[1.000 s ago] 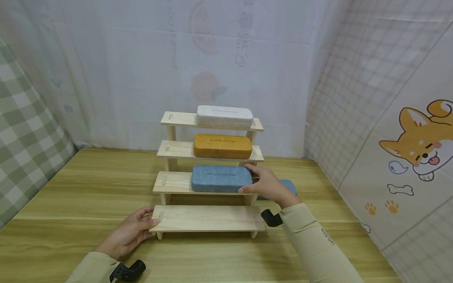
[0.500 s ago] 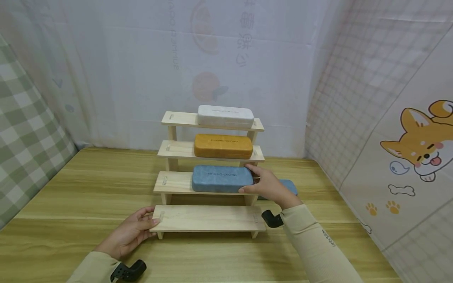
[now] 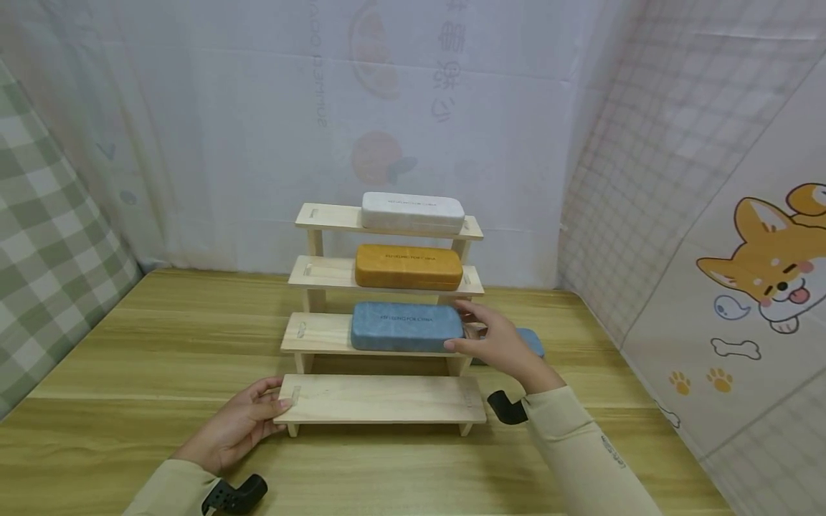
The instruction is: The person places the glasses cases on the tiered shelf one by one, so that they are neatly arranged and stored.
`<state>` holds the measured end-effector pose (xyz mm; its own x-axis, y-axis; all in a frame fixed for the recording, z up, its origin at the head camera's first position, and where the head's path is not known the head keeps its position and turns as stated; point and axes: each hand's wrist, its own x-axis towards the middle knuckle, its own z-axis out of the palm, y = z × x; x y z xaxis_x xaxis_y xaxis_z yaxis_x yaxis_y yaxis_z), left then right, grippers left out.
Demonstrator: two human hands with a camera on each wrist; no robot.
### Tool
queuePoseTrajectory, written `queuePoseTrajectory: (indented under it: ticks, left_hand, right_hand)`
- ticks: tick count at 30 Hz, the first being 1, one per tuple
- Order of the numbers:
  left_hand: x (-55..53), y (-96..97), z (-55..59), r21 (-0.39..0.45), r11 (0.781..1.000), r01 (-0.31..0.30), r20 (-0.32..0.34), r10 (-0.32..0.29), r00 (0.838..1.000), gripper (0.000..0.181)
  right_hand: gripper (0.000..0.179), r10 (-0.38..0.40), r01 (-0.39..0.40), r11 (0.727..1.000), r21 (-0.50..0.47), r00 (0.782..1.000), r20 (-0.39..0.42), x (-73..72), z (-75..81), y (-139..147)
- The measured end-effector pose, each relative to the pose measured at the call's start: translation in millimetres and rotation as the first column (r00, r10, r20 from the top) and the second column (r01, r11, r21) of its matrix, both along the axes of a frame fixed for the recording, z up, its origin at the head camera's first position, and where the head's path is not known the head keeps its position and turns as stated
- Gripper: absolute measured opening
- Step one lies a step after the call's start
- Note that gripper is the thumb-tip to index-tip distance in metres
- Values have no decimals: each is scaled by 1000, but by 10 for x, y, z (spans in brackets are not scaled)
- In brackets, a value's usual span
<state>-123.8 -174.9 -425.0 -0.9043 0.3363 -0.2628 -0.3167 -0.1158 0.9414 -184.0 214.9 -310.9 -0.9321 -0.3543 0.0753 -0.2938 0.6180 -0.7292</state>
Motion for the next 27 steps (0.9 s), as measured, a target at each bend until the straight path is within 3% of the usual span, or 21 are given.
queuePoseTrajectory:
  ticks: [11,27]
  left_hand:
    - [-12,-12,2,14,1000,12,0,-12,1000,73]
    - [-4,-6,-7,24,1000,18,0,-18,1000,73]
  right_hand:
    - [65,-26,19,999,-49,989,-145,15,-84,294]
    - [64,-132,127,991,-41,982,-136,-87,-232,756]
